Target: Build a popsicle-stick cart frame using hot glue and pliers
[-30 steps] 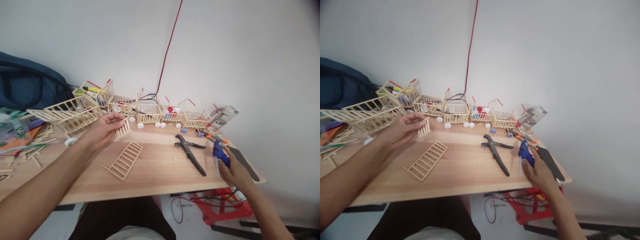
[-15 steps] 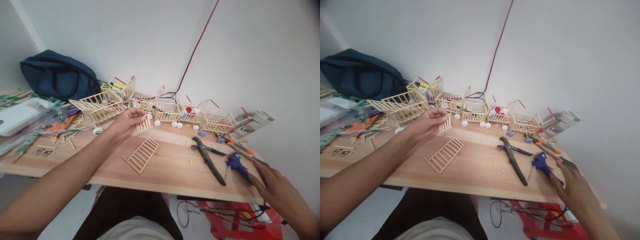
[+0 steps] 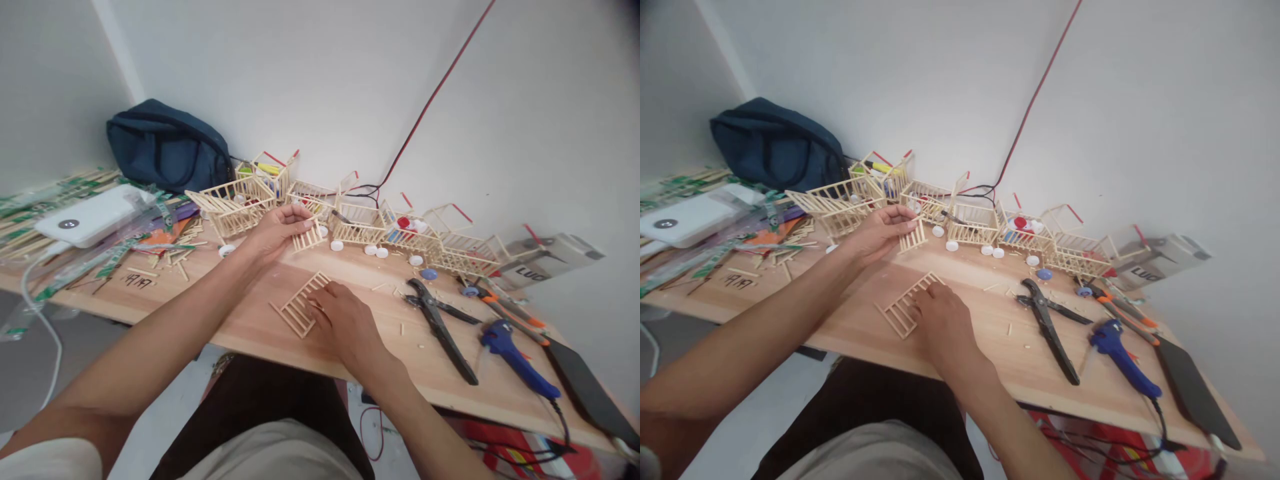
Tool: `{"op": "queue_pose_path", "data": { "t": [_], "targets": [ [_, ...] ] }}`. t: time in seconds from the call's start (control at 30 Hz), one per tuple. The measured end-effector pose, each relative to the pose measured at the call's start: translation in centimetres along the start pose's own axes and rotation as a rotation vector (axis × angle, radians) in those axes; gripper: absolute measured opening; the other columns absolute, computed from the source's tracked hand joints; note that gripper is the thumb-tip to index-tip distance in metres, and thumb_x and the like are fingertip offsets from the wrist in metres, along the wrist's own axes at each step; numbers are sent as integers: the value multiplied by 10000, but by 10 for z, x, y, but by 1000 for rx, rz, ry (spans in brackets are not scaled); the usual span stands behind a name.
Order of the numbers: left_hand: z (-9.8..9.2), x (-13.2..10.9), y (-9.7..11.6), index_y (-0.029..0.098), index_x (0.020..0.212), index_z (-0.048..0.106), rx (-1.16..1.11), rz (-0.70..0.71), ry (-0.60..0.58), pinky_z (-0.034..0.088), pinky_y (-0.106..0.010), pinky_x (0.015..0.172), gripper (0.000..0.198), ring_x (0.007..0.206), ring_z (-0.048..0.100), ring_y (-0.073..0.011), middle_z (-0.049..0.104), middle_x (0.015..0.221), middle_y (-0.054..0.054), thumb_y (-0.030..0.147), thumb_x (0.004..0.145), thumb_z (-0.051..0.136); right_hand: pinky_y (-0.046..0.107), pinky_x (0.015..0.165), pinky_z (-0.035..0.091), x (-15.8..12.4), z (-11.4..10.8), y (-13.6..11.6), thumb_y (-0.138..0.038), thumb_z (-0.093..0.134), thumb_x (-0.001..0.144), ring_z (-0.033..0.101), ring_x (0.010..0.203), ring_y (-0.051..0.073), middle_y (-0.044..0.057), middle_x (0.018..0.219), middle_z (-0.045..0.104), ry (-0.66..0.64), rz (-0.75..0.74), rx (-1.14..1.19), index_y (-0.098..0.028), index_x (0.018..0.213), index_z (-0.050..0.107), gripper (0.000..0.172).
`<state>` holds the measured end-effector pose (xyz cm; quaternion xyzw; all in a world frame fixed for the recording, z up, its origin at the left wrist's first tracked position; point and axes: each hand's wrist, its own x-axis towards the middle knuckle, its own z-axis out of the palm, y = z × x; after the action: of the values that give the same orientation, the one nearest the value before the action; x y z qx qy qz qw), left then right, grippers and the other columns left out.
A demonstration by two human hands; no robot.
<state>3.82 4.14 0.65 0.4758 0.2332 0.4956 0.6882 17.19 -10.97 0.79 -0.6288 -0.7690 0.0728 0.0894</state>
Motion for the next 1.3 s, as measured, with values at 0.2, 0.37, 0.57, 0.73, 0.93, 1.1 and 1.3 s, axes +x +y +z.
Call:
{"op": "queue_pose_path", "data": {
  "t": [0.2, 0.37, 0.57, 0.73, 0.93, 1.1, 1.3],
  "targets": [
    [-1, 2, 1, 131, 761, 646, 27, 38, -4, 445, -239, 705, 313, 652, 564, -65, 627, 719, 27, 215, 545, 855, 369, 728, 476, 9, -2, -10, -227, 536, 892, 610, 946, 269, 140, 1035, 645, -89, 61, -161, -168, 973, 621, 131],
    [-4, 3, -1, 131, 765, 653, 6, 20, 23, 438, -230, 682, 307, 654, 565, -68, 628, 727, 21, 194, 540, 852, 399, 729, 478, 16, -1, -21, -148, 532, 853, 618, 958, 308, 190, 1013, 659, -153, 81, -224, -124, 1004, 622, 177],
    [-5, 2, 1, 134, 804, 669, 19, 27, 37, 446, -227, 718, 324, 677, 569, -65, 638, 745, 17, 224, 555, 855, 393, 763, 465, 5, -3, -7, -169, 508, 847, 601, 912, 276, 146, 952, 648, -44, 37, -86, -132, 923, 616, 137],
    [0, -2, 0, 152, 853, 698, 89, 71, 58, 451, -216, 731, 298, 724, 582, -75, 662, 818, -1, 239, 602, 832, 286, 669, 446, -18, -11, 39, -276, 534, 865, 559, 730, 163, 28, 825, 611, 247, 74, 421, -196, 962, 582, 135],
    [10, -10, 3, 153, 837, 698, 293, 198, 105, 474, -238, 692, 278, 741, 598, -122, 678, 818, -23, 291, 626, 815, 252, 592, 486, -16, -6, 66, -333, 653, 772, 590, 676, 146, 2, 801, 623, 479, 193, 1018, -226, 892, 601, 169],
    [16, -16, 12, 150, 798, 708, 532, 329, 159, 484, -278, 758, 207, 806, 629, -171, 710, 845, -44, 291, 665, 780, 274, 534, 505, -3, -3, 61, -457, 658, 738, 628, 665, 180, 18, 749, 639, 492, 232, 1254, -237, 857, 620, 253],
    [19, -21, 15, 150, 830, 715, 681, 417, 140, 485, -269, 758, 147, 823, 642, -175, 718, 866, -50, 255, 728, 729, 287, 566, 521, 3, -3, 66, -427, 613, 762, 627, 669, 167, 18, 750, 634, 557, 213, 1338, -244, 811, 609, 190]
  ]
}}
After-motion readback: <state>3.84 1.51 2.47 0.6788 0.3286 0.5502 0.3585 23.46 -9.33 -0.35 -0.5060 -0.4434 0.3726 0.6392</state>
